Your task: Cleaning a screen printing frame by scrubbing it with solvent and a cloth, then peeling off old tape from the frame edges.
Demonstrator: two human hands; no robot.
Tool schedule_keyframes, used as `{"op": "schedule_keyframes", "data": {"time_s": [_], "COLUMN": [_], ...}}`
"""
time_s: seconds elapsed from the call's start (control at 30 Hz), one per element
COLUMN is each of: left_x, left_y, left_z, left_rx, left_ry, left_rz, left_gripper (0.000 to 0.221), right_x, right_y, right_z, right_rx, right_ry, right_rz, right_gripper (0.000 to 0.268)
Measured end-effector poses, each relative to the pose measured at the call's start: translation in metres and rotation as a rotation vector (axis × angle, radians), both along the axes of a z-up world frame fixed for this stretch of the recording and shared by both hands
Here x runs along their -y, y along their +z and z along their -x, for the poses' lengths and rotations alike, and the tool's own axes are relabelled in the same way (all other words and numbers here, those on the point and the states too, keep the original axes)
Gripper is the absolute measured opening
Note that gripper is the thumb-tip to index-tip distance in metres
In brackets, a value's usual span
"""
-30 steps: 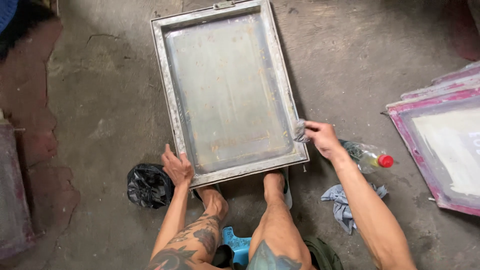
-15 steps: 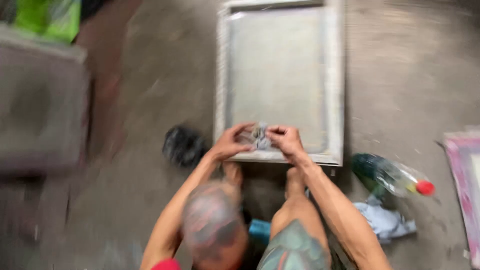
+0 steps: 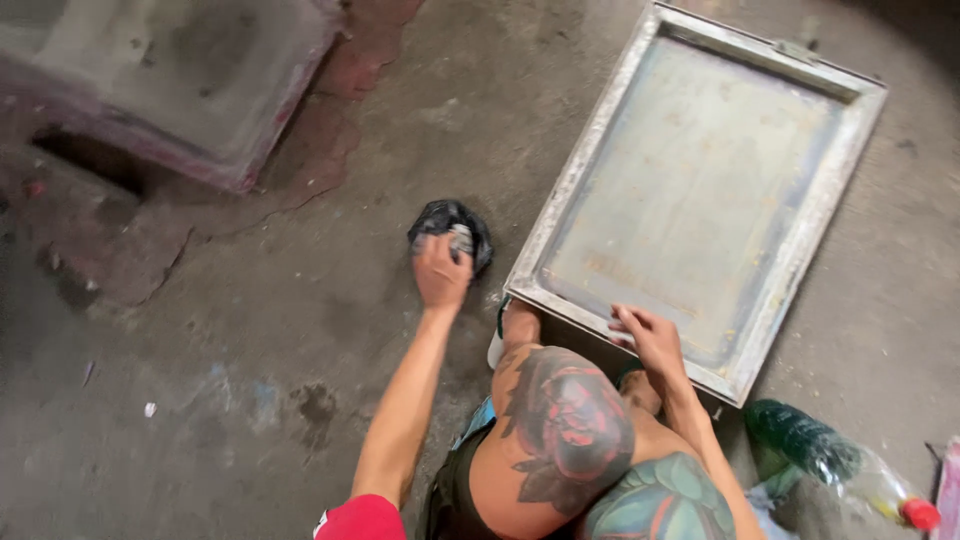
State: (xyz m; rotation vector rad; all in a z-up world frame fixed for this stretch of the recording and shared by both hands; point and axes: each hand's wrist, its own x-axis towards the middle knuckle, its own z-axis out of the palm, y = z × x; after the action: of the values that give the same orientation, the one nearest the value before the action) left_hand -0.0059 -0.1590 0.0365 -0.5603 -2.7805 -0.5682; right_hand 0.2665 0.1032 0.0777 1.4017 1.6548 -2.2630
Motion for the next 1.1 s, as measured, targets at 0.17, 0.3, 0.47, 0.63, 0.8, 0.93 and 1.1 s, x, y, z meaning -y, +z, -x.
{"op": "schedule_keyframes", "data": {"time_s": [0.17, 0.3, 0.47, 0.63, 0.8, 0.93, 1.1], "left_x": [-0.015, -0.014, -0.137, -0.269, -0.345, -0.384, -0.412], "left_y": [0.045, 0.03, 0.086, 0.162, 0.181, 0.25, 0.32], "left_z": [0.036, 0.034, 0.016, -0.032, -0.098, -0.151, -0.177], "left_rx": [0.2, 0.177, 0.451, 0.632, 0.87, 0.895, 0.883], "left_ry": [-0.11, -0.49, -0.864, -1.123, -1.232, -1.114, -0.937], "left_rz": [0.236, 0.293, 0.295, 0.509, 0.645, 0.519, 0.204], "left_gripper": [0.011, 0.05, 0.041, 0.039, 0.062, 0.091, 0.098], "right_x": [0.005, 0.033, -0.001, -0.034, -0.024, -0.047, -0.065], "right_y": [-0.041, -0.074, -0.107, -0.144, -0.086, 0.056, 0.211], "right_z": [-0.135, -0.249, -0.25, -0.189, -0.175, -0.135, -0.07], "right_rx": [0.226, 0.416, 0.36, 0.202, 0.274, 0.257, 0.13], "right_ry": [-0.157, -0.286, -0.605, -0.942, -0.963, -0.901, -0.745], "right_rz": [-0.298, -0.478, -0.197, 0.069, -0.481, -0.673, -1.128], "right_gripper": [0.022, 0.023, 0.063, 0.065, 0.033, 0.036, 0.03]}}
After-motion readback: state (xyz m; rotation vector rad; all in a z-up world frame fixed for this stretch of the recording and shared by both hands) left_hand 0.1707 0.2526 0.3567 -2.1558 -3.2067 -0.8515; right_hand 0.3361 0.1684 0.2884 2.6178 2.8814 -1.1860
